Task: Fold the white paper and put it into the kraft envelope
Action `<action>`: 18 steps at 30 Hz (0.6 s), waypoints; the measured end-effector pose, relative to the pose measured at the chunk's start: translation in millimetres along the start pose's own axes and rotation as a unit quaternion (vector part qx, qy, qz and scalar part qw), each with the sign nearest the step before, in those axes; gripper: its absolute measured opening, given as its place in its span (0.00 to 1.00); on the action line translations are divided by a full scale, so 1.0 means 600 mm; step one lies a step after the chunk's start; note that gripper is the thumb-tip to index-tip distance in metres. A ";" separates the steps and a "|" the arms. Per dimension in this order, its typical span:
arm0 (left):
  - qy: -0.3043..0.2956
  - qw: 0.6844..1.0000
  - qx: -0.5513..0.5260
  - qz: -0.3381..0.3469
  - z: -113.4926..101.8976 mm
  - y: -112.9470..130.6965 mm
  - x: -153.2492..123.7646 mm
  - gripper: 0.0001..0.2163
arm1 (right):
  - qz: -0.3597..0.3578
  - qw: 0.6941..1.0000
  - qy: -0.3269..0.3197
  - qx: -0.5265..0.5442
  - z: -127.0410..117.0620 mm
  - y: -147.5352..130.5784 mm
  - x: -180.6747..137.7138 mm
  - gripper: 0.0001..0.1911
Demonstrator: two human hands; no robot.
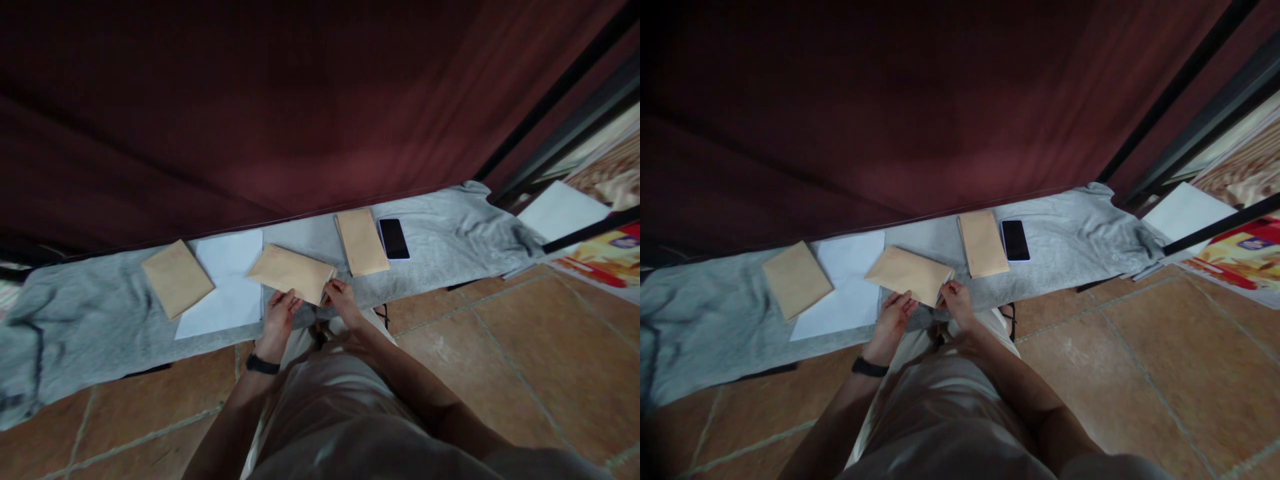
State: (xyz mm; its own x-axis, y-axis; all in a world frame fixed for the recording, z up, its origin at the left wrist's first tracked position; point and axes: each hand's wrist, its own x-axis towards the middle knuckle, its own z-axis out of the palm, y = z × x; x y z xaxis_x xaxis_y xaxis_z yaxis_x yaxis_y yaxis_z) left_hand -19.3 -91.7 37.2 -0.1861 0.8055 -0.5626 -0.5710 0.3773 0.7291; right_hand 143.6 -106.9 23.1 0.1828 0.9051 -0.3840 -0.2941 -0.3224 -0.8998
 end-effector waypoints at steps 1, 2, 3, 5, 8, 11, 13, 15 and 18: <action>0.000 1.000 0.015 0.005 0.001 0.002 0.001 0.16 | 0.001 1.000 -0.005 0.001 -0.001 -0.001 -0.001 0.19; -0.002 0.999 0.031 0.011 0.003 0.006 0.002 0.15 | 0.002 1.000 -0.011 0.003 -0.003 -0.002 -0.002 0.19; -0.005 0.999 0.047 0.018 0.005 0.009 0.004 0.15 | 0.004 1.000 -0.017 0.004 -0.004 -0.004 -0.004 0.19; -0.016 0.997 0.073 0.033 0.010 0.019 0.009 0.14 | 0.005 1.000 -0.026 0.005 -0.008 -0.007 -0.007 0.19; -0.035 0.993 0.100 0.051 0.021 0.037 0.021 0.16 | 0.003 0.999 -0.038 0.004 -0.016 -0.009 -0.014 0.19; -0.065 0.983 0.154 0.079 0.029 0.055 0.039 0.16 | -0.021 0.998 -0.050 -0.014 -0.030 -0.008 -0.018 0.19; -0.090 0.970 0.206 0.094 0.031 0.065 0.052 0.17 | -0.057 0.996 -0.045 -0.045 -0.040 -0.005 -0.020 0.19; -0.115 0.956 0.254 0.093 0.031 0.070 0.063 0.19 | -0.112 0.988 -0.026 -0.105 -0.051 -0.004 -0.021 0.19; -0.137 0.927 0.333 0.101 0.026 0.067 0.077 0.21 | -0.212 0.950 0.013 -0.228 -0.064 -0.006 -0.020 0.19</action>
State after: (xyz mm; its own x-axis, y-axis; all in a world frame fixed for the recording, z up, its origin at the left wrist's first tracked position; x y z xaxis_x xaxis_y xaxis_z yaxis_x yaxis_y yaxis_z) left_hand -38.2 -32.2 46.5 0.0277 0.9421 -0.3342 0.0916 0.3305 0.9393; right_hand 178.8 -127.5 23.1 0.2196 0.9750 0.0327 0.2478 -0.0233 -0.9685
